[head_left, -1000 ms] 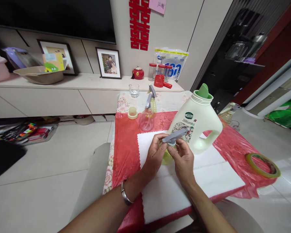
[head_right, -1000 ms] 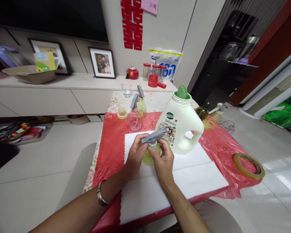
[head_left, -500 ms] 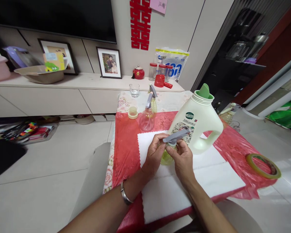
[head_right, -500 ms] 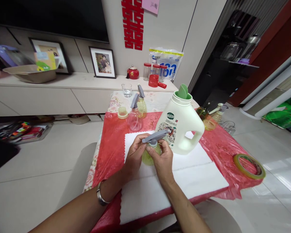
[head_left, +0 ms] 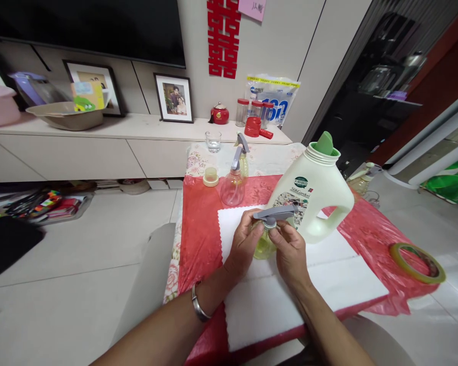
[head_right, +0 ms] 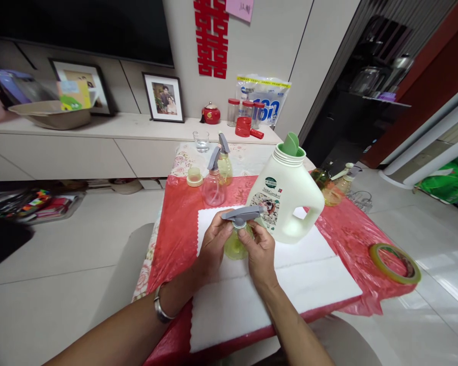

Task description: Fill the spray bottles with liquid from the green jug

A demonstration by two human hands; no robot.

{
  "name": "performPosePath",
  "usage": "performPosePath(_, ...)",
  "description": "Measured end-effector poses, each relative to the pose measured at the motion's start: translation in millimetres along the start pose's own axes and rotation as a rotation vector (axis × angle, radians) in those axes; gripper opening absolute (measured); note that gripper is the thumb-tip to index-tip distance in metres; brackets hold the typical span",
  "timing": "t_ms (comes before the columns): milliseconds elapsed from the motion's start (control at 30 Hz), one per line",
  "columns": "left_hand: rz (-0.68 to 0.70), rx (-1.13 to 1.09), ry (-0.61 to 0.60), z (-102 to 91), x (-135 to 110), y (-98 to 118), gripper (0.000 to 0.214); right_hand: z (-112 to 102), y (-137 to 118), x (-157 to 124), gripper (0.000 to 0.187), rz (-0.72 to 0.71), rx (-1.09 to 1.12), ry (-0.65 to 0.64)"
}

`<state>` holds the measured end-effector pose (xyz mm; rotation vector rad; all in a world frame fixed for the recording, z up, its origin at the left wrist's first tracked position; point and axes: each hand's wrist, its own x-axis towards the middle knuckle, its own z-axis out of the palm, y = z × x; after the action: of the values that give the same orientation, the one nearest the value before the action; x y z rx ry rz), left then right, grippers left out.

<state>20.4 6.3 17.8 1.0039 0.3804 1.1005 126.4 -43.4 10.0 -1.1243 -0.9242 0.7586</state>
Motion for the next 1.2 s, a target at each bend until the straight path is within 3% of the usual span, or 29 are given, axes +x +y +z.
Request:
performPosePath(233,-0.027,-0.03,-0.001,-0.5,-1,-1,0.03,-2,4,2,0.037,0.003,-0.037,-0.006)
performPosePath(333,-0.005,0.002,0.058,-3.7,-1,-2,0.026,-3,-1,3,0.039,-0.005,-0.126,-0.087)
performPosePath(500,-0.055,0.051,0.175,-7.8,4,-5,0.028,-11,-17,2,0.059,0.009,-0.324,-0.269)
performPosePath(633,-0.101,0.11,0.219,-9.3,8,-9,0.029,-14,-19,-1,0.072,0.0,-0.459,-0.273)
performPosePath(800,-0.126,0.223,0.236,-14.7,8,-10,0.037,-13,-26,-17,0.068,-0.035,-0.512,-0.176)
performPosePath(900,-0.104,0.307,0.247,-17.2,7,-9,0.039,-21,-51,-36,0.065,-0.048,-0.487,-0.149)
performPosePath(1000,-0.106,0.332,0.238,-16.4,7,-8,0.041,-41,-85,-51,0.066,-0.064,-0.44,-0.075)
performPosePath(1067,-0.126,0.324,0.234,-14.6,6,-8,0.041,-64,-104,-51,0.077,-0.093,-0.435,0.094)
performPosePath(1133,-0.141,0.316,0.234,-12.9,6,-8,0.042,-92,-115,-41,0.088,-0.129,-0.55,0.34)
performPosePath(1200,-0.157,0.314,0.227,-11.8,6,-7,0.043,-125,-118,-24,0.087,-0.138,-0.629,0.492)
